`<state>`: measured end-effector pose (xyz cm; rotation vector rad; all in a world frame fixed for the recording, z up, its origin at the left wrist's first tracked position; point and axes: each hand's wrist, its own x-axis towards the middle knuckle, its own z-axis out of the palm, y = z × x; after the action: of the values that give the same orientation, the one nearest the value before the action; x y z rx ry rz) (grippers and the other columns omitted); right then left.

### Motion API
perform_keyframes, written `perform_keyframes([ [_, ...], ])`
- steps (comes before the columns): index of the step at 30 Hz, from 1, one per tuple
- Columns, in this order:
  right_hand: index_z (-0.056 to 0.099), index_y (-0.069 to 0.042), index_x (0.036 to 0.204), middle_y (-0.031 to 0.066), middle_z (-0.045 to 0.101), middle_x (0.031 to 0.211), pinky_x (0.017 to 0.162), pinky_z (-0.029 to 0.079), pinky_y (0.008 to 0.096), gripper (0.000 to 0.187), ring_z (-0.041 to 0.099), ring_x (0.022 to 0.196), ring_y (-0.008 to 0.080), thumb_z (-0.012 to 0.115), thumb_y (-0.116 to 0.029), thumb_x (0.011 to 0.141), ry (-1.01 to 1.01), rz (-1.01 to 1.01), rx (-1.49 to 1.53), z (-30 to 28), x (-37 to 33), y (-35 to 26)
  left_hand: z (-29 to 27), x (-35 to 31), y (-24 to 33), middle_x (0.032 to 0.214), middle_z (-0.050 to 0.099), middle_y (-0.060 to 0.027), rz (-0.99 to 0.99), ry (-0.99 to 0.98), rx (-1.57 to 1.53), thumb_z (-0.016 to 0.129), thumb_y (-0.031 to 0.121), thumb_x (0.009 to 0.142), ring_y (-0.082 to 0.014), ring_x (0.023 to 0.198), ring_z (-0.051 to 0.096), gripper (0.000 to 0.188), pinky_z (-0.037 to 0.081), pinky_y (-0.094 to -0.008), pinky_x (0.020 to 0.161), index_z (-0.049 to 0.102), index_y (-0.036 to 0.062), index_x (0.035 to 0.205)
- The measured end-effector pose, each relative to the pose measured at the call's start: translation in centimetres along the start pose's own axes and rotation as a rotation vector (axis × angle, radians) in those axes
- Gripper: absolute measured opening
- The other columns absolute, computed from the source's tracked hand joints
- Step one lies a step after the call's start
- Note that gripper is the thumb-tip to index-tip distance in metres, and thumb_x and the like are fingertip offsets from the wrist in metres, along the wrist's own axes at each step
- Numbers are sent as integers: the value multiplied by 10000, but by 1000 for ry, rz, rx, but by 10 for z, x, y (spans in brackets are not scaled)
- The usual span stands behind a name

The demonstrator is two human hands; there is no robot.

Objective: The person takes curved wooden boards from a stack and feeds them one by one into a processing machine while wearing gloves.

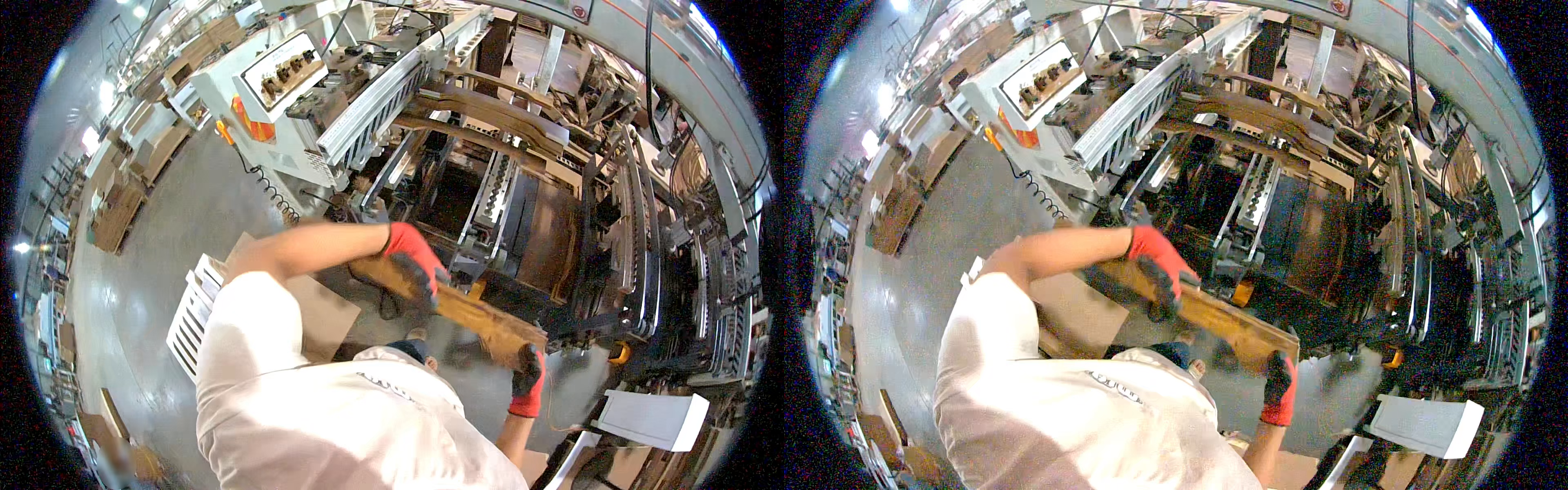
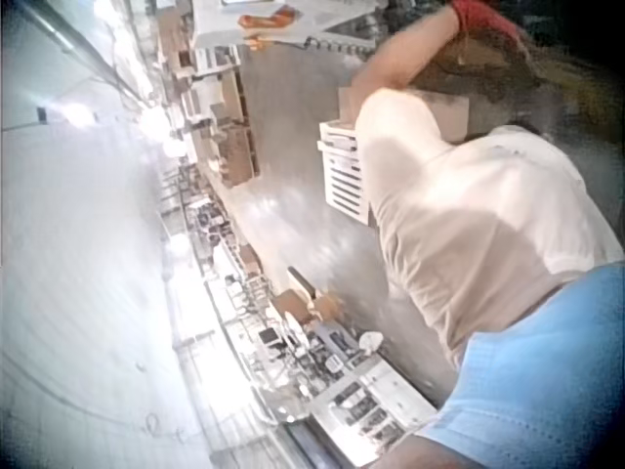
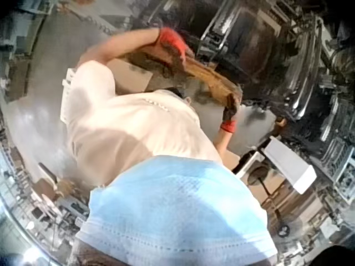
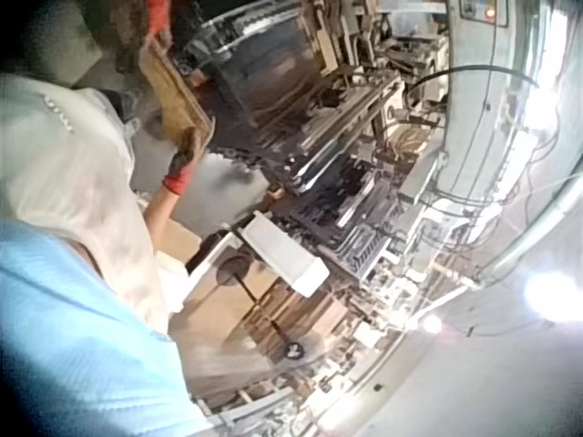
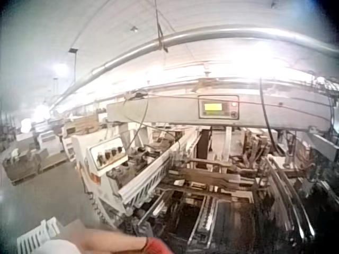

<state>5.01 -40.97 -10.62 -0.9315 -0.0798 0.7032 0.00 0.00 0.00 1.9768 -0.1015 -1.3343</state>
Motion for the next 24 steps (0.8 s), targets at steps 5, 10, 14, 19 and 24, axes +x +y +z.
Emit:
perform_keyframes([
  [5,526,-56,1286,91,547,1305,1011,387,390,434,500,1214,212,482,-309,935,136,52,118,34,76,-12,-109,14,-17,1544,174,-53,-126,-80,-255,719,356,793,-198,1383,213,853,317,-412,1033,248,140,1471],
  [10,559,-10,1229,58,593,1182,949,421,354,399,546,1064,190,564,-261,918,49,6,7,33,180,-66,-220,74,-52,1548,141,3,105,-97,-493,447,438,938,-157,1387,204,599,213,-350,1102,360,102,1426],
  [14,606,-69,1124,18,600,1094,950,402,314,288,533,1055,149,554,-251,907,-107,15,-94,61,260,-55,-277,57,-120,1544,177,-54,52,133,-32,617,375,867,-213,1387,244,523,255,-461,1088,509,179,1339],
  [19,591,-78,1122,1,604,1067,911,435,305,273,558,1010,133,539,-256,922,-126,174,-100,82,292,-79,-278,63,-121,1558,119,-49,-134,231,-109,577,410,882,-246,1413,171,524,190,-429,1122,516,144,1330],
  [24,520,-94,1155,55,600,1061,816,526,373,294,604,973,188,564,-256,914,-160,254,30,69,320,-70,-262,44,-98,1247,565,-79,127,438,-63,754,258,747,-227,1162,522,568,362,-357,1015,526,80,1236],
])
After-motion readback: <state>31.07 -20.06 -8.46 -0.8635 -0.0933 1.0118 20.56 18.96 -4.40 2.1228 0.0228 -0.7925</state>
